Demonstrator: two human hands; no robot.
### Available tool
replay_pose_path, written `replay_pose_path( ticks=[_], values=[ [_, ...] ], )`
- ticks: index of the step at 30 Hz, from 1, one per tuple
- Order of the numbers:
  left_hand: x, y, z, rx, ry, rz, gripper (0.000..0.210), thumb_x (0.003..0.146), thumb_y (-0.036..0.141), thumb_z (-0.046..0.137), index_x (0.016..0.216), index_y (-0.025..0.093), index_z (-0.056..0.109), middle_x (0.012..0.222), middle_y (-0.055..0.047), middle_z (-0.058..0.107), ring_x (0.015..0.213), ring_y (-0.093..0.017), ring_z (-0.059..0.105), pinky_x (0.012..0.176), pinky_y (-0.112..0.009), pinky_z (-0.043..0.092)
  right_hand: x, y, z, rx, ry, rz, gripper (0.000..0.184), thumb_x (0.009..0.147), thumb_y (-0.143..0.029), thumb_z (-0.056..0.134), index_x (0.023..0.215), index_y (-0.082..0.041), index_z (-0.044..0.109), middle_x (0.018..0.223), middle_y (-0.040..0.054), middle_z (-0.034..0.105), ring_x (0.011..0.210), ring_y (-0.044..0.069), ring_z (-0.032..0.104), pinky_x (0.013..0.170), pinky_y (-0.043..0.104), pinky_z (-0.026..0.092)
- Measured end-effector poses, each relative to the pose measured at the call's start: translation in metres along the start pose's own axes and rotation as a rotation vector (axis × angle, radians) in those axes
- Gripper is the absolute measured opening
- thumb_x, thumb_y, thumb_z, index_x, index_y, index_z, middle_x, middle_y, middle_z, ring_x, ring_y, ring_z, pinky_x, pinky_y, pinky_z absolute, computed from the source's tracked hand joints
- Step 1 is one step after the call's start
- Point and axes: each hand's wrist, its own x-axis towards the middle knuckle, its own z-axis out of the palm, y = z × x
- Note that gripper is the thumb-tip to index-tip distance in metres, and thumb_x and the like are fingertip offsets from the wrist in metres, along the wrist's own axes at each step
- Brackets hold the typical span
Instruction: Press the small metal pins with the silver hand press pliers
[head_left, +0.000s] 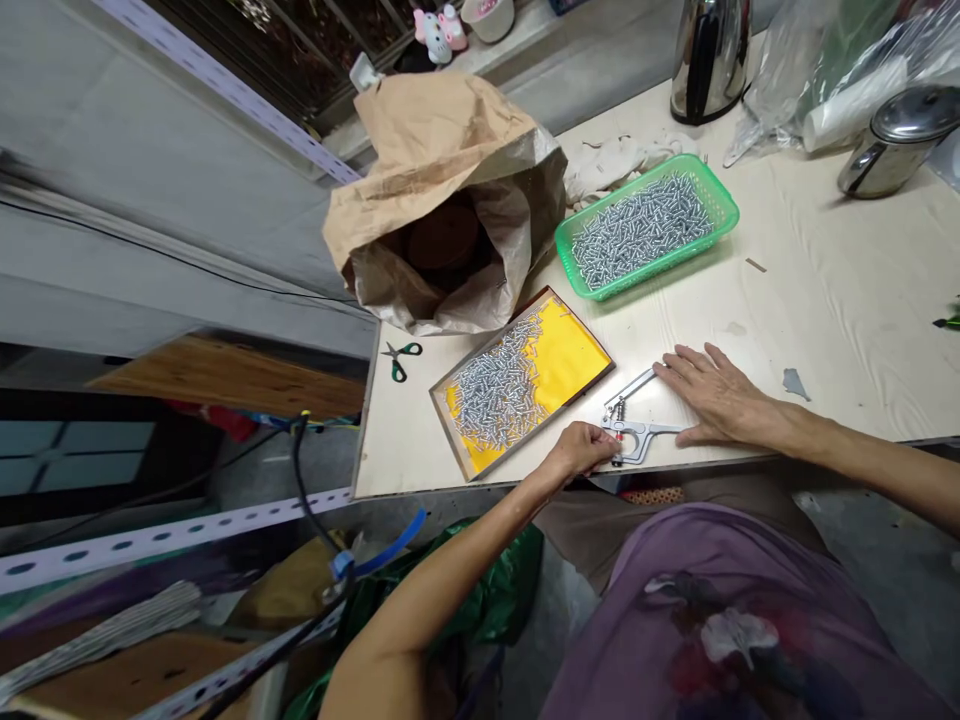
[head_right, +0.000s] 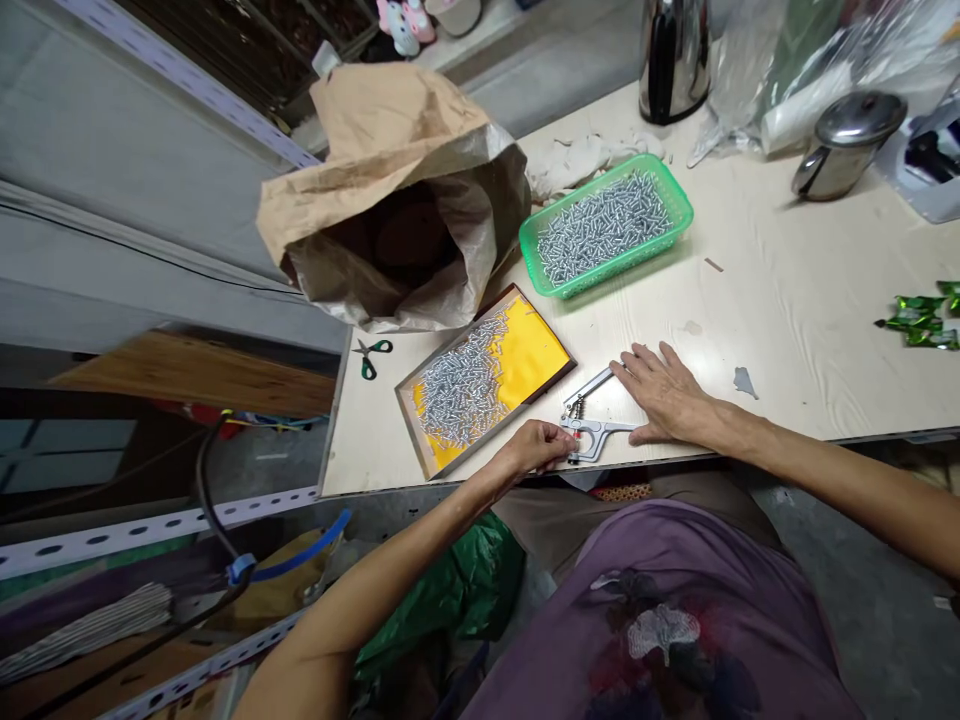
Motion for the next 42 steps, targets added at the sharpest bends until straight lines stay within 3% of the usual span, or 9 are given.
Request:
replay_pose_path(
  ticks=[5,10,12,16,21,25,28,36,42],
  values=[
    [0.001,-0.003,0.004,0.021,0.046,-0.038,0.028,0.069,0.040,0.069,0.062,0.014,0.059,0.042,0.008,0.043,0.037,-0.004,0.035,0.038,-0.017,0.028,0.006,-0.002,0.001,0.006,-0.002,0.004,0.085,0.072,-0.067,0.063,0.134,-0.012,0.046,0.118,0.0197,0.059,0.108,0.036,0.050,0.095,0.052,0.033],
    [-0.006,-0.005,0.007,0.169,0.109,-0.036,0.026,0.080,0.035,0.063,0.065,0.014,0.060,0.046,0.005,0.048,0.041,-0.007,0.042,0.042,-0.019,0.033,0.005,-0.014,-0.011,-0.082,-0.074,0.021,0.058,0.074,-0.054,0.070,0.113,-0.012,0.058,0.104,0.0164,0.062,0.095,0.031,0.052,0.082,0.042,0.037],
    [-0.014,-0.003,0.010,0.359,0.244,0.092,0.022,0.083,0.033,0.062,0.071,0.014,0.063,0.058,0.001,0.057,0.053,-0.011,0.053,0.051,-0.022,0.042,0.004,-0.018,-0.015,-0.087,-0.084,0.018,0.049,0.074,-0.048,0.072,0.106,-0.013,0.060,0.101,0.0157,0.062,0.092,0.030,0.052,0.079,0.040,0.038],
    [-0.014,0.005,0.023,0.735,0.522,0.577,0.022,0.086,0.033,0.065,0.102,0.018,0.063,0.102,-0.009,0.066,0.096,-0.022,0.060,0.081,-0.034,0.051,0.001,-0.023,-0.015,-0.051,-0.059,0.021,0.037,0.077,-0.041,0.072,0.100,-0.014,0.060,0.099,0.0149,0.061,0.091,0.029,0.051,0.075,0.038,0.039],
    [0.020,0.020,0.033,0.939,0.350,0.944,0.057,0.086,0.040,0.064,0.133,0.016,0.043,0.132,-0.018,0.053,0.119,-0.030,0.051,0.098,-0.048,0.046,-0.006,-0.021,-0.009,-0.027,-0.045,0.026,0.051,0.072,-0.039,0.077,0.111,-0.013,0.057,0.102,0.0158,0.060,0.093,0.030,0.052,0.076,0.039,0.043],
    [0.031,0.029,0.033,1.003,0.273,0.956,0.068,0.084,0.040,0.067,0.138,0.014,0.036,0.130,-0.019,0.052,0.112,-0.031,0.052,0.094,-0.048,0.048,-0.012,-0.017,-0.011,-0.055,-0.069,0.054,0.066,0.065,-0.044,0.082,0.116,-0.013,0.055,0.105,0.0159,0.061,0.094,0.031,0.053,0.078,0.041,0.046],
    [0.029,0.033,0.036,1.016,0.267,0.967,0.066,0.081,0.037,0.070,0.134,0.011,0.040,0.128,-0.019,0.052,0.110,-0.031,0.051,0.093,-0.046,0.048,-0.015,-0.019,-0.014,-0.102,-0.097,0.070,0.054,0.067,-0.039,0.082,0.108,-0.011,0.059,0.100,0.0150,0.062,0.092,0.030,0.053,0.079,0.039,0.046],
    [0.038,0.040,0.044,0.921,0.314,0.909,0.021,0.091,0.030,0.059,0.108,0.017,0.060,0.100,-0.008,0.061,0.095,-0.024,0.052,0.083,-0.038,0.048,-0.011,-0.018,-0.014,-0.002,-0.091,0.105,0.008,0.088,-0.014,0.059,0.094,-0.012,0.064,0.091,0.0116,0.062,0.086,0.024,0.053,0.073,0.033,0.041],
    [0.048,0.043,0.046,0.959,0.401,0.861,0.016,0.096,0.028,0.050,0.097,0.017,0.062,0.092,-0.008,0.064,0.093,-0.023,0.055,0.080,-0.037,0.050,-0.001,-0.009,-0.016,-0.006,-0.116,0.098,0.016,0.093,-0.015,0.050,0.087,-0.014,0.065,0.085,0.0095,0.062,0.081,0.021,0.052,0.072,0.031,0.039]
  ],
)
